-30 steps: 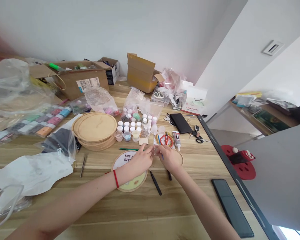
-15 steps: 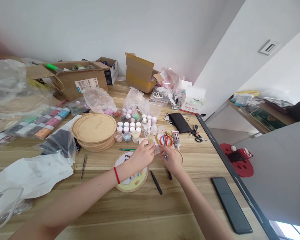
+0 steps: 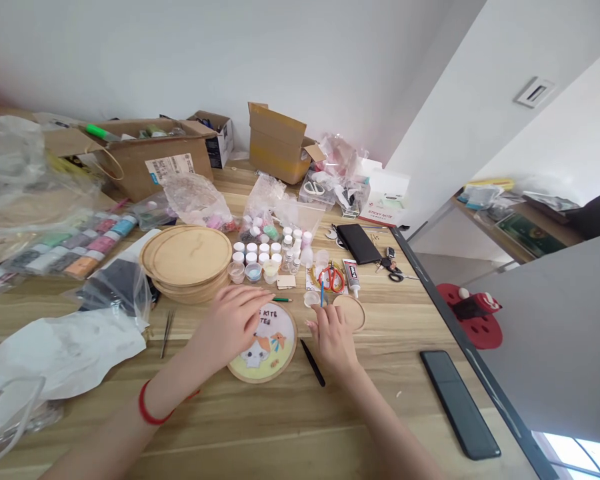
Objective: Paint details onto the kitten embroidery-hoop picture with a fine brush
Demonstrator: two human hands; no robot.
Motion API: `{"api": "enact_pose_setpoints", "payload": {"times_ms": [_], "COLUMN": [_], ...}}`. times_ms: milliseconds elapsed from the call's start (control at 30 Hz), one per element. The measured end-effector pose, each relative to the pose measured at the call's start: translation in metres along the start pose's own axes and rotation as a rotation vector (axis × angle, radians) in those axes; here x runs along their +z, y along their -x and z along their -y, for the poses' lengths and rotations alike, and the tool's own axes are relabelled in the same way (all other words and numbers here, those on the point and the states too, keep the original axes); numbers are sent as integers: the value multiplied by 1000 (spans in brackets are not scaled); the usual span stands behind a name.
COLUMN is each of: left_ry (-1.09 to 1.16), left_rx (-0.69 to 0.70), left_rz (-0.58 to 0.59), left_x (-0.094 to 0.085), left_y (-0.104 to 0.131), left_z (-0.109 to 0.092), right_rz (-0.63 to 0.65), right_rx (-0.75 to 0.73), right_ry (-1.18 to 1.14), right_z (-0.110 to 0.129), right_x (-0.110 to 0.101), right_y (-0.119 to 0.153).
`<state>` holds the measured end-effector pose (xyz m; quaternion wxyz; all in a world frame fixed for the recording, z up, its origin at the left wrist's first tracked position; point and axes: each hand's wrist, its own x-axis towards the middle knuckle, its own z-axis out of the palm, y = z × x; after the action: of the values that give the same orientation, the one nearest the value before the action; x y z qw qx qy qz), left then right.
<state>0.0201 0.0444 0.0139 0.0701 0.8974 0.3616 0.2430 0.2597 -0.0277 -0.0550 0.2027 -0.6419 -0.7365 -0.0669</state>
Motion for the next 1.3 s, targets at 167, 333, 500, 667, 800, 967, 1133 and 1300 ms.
{"api": "enact_pose_setpoints", "payload": {"times_ms": [167,333,500,667,800,967,1133,1300], "left_ry": [-17,-19,-52,-37,-16,-4,0,19], "left_rx": [-126,-203,-238,-274,-307,-286,-303,-313], "left_rz": [-63,-99,-108,-121,-128,-126,-135,-134], "left_x": [-6,0,0,2,5,2,0,0], "left_y": [45,79,94,98,98,97,97,95], "left_z": [10,17,24,30,31,30,27,26], "right_rz": [22,55,84,112,127,163,156,160], "right_rx": [-7,-10,-5,1,16,29,35,49], "right_ry": [100,108,144,182,192,183,188,189], "right_z": [6,6,4,2,0,0,0,-1], "right_x": [13,17,20,20,18,17,16,17], "right_y": [0,3,3,1,0,-2,-3,-4]}}
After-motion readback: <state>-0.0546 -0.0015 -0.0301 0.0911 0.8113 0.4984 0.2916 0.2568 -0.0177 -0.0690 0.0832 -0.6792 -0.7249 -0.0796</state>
